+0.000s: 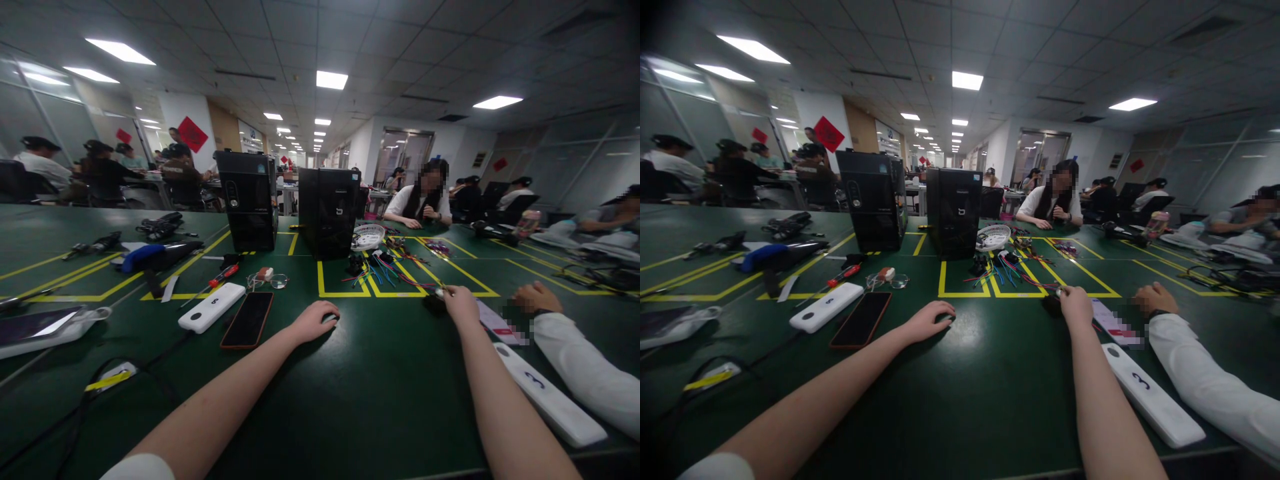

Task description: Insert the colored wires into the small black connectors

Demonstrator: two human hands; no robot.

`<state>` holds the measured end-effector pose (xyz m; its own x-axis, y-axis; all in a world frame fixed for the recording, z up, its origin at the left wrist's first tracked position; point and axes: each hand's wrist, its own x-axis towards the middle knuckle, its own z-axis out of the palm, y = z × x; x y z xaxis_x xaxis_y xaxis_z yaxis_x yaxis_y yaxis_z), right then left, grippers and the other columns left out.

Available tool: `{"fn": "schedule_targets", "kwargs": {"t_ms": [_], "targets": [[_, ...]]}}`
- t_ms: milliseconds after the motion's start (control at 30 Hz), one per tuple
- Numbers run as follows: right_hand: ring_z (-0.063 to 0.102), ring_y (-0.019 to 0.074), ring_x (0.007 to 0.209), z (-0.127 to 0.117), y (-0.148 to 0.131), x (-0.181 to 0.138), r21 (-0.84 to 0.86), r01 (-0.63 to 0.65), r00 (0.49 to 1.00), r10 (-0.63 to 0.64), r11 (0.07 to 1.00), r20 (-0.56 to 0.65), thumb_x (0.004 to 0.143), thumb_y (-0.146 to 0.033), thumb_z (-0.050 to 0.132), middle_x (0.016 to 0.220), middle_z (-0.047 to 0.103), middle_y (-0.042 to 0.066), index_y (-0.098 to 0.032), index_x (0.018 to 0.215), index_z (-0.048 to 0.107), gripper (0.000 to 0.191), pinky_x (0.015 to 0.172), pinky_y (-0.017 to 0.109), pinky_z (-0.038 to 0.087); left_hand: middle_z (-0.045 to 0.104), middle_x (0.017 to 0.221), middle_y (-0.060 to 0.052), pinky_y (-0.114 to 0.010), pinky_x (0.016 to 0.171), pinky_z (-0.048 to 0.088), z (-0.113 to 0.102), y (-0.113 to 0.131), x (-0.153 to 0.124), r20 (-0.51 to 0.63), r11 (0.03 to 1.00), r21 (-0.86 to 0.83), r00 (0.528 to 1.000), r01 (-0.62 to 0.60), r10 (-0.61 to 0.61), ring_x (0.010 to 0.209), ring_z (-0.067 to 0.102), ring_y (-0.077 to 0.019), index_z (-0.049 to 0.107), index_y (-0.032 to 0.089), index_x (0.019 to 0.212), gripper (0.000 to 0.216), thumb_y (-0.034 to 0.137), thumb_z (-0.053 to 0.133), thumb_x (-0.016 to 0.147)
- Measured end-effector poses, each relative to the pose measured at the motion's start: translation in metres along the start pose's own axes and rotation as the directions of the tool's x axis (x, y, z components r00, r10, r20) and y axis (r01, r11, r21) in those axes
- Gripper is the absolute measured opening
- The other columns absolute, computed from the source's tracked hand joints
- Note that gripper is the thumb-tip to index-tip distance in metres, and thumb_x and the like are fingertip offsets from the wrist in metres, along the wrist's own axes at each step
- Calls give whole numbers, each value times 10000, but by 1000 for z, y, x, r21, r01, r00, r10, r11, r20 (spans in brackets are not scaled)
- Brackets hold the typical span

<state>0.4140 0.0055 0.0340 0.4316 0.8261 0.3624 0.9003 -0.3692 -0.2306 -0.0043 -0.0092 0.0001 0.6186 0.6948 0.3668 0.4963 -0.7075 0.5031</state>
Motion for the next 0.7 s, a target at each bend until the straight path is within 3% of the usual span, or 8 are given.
{"fn": "schedule_targets", "kwargs": {"t_ms": [200, 267, 433, 700], "targets": [[631, 185, 671, 6, 11, 5, 103, -73, 972, 48, 992, 230, 810, -266, 463, 805, 686, 94, -145, 1048, 665, 335, 594, 256, 438, 616, 1085, -54, -339, 951, 395, -1, 2, 0, -2, 1000, -8, 1000, 1, -1, 1045, 535, -202, 637, 203, 989, 203, 258, 556, 810], [627, 178, 641, 6, 11, 5, 98, -56, 976, 33, 994, 215, 815, -262, 455, 782, 683, 91, -150, 1045, 665, 331, 572, 251, 433, 613, 1088, -54, -339, 950, 395, -1, 3, 0, 1, 1000, -11, 1000, 1, -1, 1046, 534, -201, 636, 205, 989, 201, 256, 555, 812], [614, 219, 799, 1, 11, 2, -86, 2, 999, 2, 996, 41, 813, -253, 445, 945, 653, 136, -161, 1025, 682, 331, 609, 265, 427, 614, 1084, -56, -336, 947, 393, 0, 2, 1, 1, 1000, -10, 1000, -3, 3, 1041, 534, -198, 634, 199, 987, 200, 251, 557, 810], [582, 212, 841, -1, 3, 1, -110, 58, 993, -46, 992, 109, 834, -239, 423, 968, 583, 127, -166, 1038, 679, 335, 657, 270, 415, 619, 1075, -57, -334, 951, 389, 2, 2, 2, -4, 1000, -3, 1000, -8, 8, 1035, 537, -196, 638, 192, 974, 191, 242, 564, 806]]}}
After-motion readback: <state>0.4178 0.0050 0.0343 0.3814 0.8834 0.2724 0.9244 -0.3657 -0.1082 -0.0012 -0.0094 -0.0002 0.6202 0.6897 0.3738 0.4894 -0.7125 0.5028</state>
